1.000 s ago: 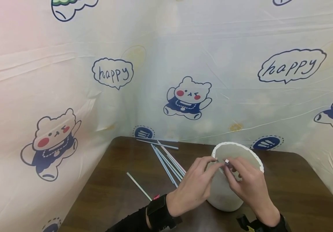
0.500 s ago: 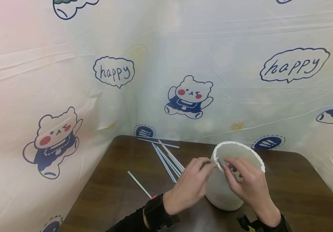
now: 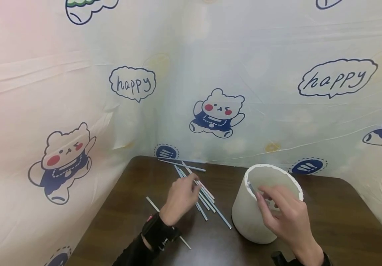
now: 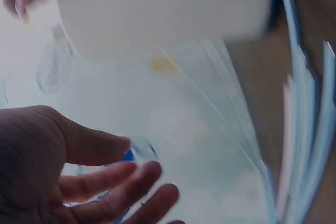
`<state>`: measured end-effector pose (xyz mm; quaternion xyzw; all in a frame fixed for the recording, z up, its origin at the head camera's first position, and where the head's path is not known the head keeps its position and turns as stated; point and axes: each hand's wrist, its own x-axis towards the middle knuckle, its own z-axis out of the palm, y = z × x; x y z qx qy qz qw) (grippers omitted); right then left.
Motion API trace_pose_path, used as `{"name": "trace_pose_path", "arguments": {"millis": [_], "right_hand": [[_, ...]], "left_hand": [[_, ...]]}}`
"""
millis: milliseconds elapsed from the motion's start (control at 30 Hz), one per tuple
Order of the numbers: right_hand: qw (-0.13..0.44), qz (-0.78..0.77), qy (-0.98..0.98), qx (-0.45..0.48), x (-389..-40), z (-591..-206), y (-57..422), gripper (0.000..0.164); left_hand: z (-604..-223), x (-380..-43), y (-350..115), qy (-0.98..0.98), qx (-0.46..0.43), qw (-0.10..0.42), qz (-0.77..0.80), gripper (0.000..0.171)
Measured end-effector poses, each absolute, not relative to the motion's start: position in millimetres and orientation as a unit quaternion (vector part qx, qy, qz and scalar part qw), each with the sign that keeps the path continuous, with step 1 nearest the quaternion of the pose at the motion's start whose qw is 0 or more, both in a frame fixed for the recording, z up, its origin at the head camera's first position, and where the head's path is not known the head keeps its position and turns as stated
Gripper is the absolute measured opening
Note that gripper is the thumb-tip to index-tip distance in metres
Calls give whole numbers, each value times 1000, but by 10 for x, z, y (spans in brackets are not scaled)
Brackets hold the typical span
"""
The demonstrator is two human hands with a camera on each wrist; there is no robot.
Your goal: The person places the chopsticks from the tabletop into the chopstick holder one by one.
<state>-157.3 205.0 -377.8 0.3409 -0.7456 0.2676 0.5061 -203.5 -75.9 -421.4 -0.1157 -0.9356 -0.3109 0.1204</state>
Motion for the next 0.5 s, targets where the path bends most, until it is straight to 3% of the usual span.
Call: {"name": "trace_pose_path", "arguments": {"millis": [167, 333, 500], "right_hand": [[520, 289, -708, 382, -1525, -3747, 1960, 38], [494, 296, -707, 410, -1464, -3778, 1909, 34], [473, 291, -709, 434, -1414, -3828, 1811, 30]], "left_hand": [[-4442, -2227, -1216, -963, 14, 72, -260, 16], [-4619, -2234, -1646, -971, 90, 14, -222, 32], [-4857, -2259, -1941, -966, 148, -7, -210, 48]]}}
